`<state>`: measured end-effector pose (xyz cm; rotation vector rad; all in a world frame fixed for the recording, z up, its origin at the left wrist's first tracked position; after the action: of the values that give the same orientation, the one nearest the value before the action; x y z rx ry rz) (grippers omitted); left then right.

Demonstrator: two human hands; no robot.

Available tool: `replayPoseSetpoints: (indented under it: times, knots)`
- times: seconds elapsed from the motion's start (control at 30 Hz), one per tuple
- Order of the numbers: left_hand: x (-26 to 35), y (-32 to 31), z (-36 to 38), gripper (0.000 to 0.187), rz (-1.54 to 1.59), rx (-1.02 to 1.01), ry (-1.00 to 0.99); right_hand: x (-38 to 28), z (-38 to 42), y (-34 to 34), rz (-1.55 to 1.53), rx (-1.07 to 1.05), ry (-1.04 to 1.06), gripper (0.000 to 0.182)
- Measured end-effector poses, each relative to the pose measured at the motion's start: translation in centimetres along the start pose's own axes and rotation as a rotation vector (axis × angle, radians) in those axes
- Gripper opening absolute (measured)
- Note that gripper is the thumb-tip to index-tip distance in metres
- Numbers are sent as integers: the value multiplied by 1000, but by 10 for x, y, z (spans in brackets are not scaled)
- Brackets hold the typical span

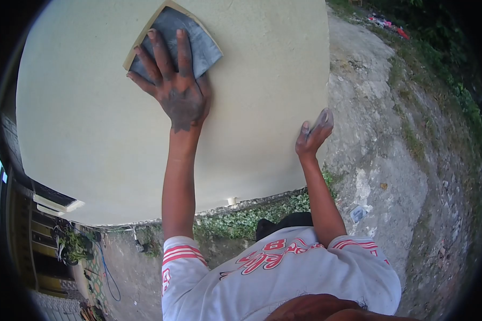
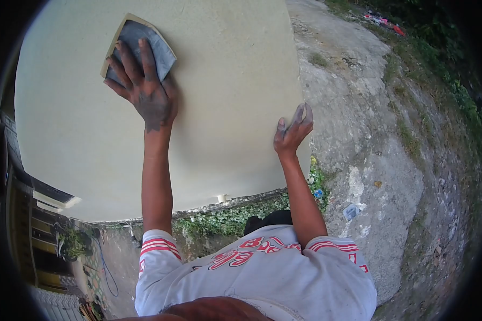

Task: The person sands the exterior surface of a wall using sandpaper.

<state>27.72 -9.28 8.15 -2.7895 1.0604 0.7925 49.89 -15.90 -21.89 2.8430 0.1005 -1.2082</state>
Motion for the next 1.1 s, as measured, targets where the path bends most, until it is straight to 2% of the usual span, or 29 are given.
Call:
replayPoseSetpoints:
  times: [0.03, 0.1, 0.13, 0.23, 0.3, 0.37, 0.43, 0.5, 0.57, 0.6, 0.63, 0.7, 0.73, 0.8, 0.83, 0.9, 0.97, 1.0, 1.1]
  knots:
    - [23, -17, 12, 69, -43, -209, -96, -1, 0, 0, -1, -2, 2, 68]
    - [62, -29, 24, 70, -129, -264, -379, -1, 0, 1, 3, 9, 0, 68]
    - [57, -31, 25, 70, -133, -259, -375, -1, 0, 1, 0, 11, 6, 68]
    - [2, -5, -13, 73, -143, -146, -62, 5, 2, 0, -5, -3, -15, 69]
    - [-46, 16, -33, 80, -146, 60, 58, 7, 4, -1, 0, -16, -24, 69]
    - [-60, 22, -36, 80, -120, 125, 138, 7, 4, 0, 1, -21, -32, 69]
    - [-29, 8, -34, 79, -98, 68, 64, 7, 4, -1, -1, -31, -42, 70]
    - [22, -15, -15, 73, -11, -148, -68, 6, 4, 1, -20, 30, -20, 65]
    - [54, -28, -2, 66, -86, -318, -268, 3, 8, 2, -24, 24, -19, 65]
    - [38, -20, -13, 62, -121, -209, -171, 4, 3, 2, -22, 31, -12, 65]
    - [18, -15, -21, 65, -217, -222, -109, 4, 3, 3, -19, 34, -8, 65]
    - [-28, 10, -46, 71, -148, 20, 97, 7, 3, -1, -14, -29, -37, 70]
    - [-38, 8, -51, 71, -146, 22, 96, 8, 3, -1, -13, -26, -36, 70]
    - [-54, 20, -54, 79, -89, 206, 189, 9, 4, -3, -5, -32, -38, 70]
    - [-46, 18, -50, 79, -87, 207, 188, 10, 4, -3, -4, -30, -39, 70]
    - [7, -1, -50, 70, -27, 3, -2, 9, 5, -2, -7, -19, -38, 70]
    - [49, -25, -35, 73, -1, -200, -193, 8, 6, -2, -13, 6, -32, 68]
    - [51, -29, -33, 74, -16, -216, -225, 8, 4, -1, -15, 40, -29, 67]
    - [14, -10, -53, 72, -141, -141, -92, 9, 3, -1, -26, 17, -30, 67]
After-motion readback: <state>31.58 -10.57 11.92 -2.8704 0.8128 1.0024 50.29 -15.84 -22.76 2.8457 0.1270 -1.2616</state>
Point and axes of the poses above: each hand's wrist, its own z-axis away from the middle knuckle, its own y-axis out of the back of the hand, x = y × z, the point moved 8 cm from there along -z, towards the middle knuckle, and after that the axes turned 12 degrees about -y, right-handed, at the moved point
